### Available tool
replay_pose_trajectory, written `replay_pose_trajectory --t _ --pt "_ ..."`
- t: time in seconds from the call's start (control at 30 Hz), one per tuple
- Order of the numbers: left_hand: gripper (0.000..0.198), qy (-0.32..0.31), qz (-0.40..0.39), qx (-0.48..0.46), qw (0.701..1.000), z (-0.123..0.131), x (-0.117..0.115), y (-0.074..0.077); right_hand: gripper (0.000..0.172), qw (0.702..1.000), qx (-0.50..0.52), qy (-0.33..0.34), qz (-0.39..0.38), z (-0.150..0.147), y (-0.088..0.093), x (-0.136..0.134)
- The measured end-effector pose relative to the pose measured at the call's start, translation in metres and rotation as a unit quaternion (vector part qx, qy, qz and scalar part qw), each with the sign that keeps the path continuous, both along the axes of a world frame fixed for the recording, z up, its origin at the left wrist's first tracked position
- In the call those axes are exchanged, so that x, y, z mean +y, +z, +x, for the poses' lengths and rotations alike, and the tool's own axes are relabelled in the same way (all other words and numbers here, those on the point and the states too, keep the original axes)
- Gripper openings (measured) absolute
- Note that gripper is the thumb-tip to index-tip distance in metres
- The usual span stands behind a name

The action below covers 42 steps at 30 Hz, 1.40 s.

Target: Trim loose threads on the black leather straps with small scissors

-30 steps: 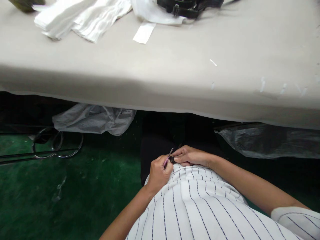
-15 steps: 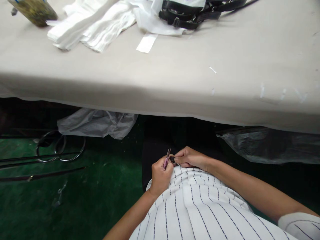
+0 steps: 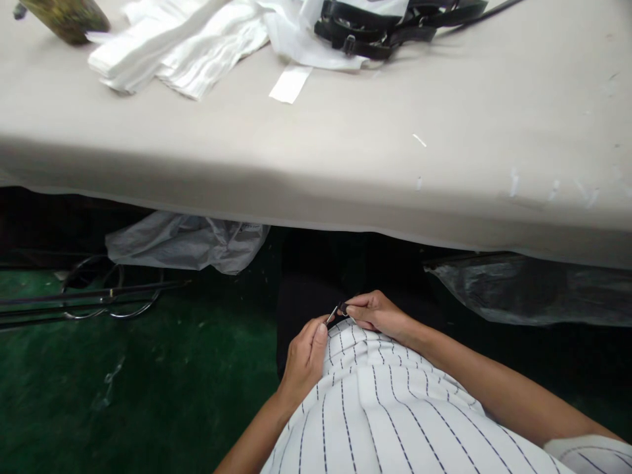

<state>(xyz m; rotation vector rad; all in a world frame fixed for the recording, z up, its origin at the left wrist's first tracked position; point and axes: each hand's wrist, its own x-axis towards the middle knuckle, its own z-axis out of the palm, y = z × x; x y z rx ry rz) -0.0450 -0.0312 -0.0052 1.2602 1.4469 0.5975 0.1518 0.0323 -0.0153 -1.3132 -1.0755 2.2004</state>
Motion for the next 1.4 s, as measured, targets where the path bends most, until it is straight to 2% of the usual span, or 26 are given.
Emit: replay_pose_trajectory --t 0.2,0.43,0.57,0.73,0.87,1.0,1.13,1.27,1.4 --pt "0.035 -0.051 0.051 0.042 0.996 0.002 -0.003 0.0 0.044 0.999 0.009 0.003 0.048 0.003 -0.007 -0.006" --pt "0.036 -0.066 0.059 0.044 0.995 0.001 -0.005 0.0 0.035 0.989 -0.028 0.016 0.142 0.002 -0.003 -0.009" --pt "0.036 -0.063 0.026 0.005 0.998 0.0 -0.005 0.001 0.029 0.967 -0.04 0.046 0.247 0.004 0.0 -0.009" --pt "0.033 -0.048 -0.01 -0.058 0.997 -0.001 -0.004 0.003 0.029 0.937 -0.078 0.099 0.325 0.01 -0.004 -0.008" --pt "0.033 -0.085 -0.005 -0.03 0.996 -0.003 -0.004 0.005 0.027 0.908 -0.1 0.149 0.378 0.014 -0.001 -0.006" --pt "0.036 -0.156 0.001 0.024 0.988 -0.007 -0.002 0.012 0.026 0.888 -0.104 0.188 0.407 0.019 0.006 -0.004" --pt "0.035 -0.192 -0.035 -0.017 0.981 -0.013 0.005 0.02 0.025 0.882 -0.063 0.223 0.411 0.024 0.009 0.002" --pt "0.034 -0.187 -0.054 -0.08 0.978 -0.018 0.009 0.019 0.026 0.895 0.002 0.23 0.383 0.025 0.009 0.007" --pt "0.033 -0.164 -0.079 -0.107 0.977 -0.019 0.007 0.02 0.03 0.902 0.046 0.196 0.381 0.024 0.009 0.005"
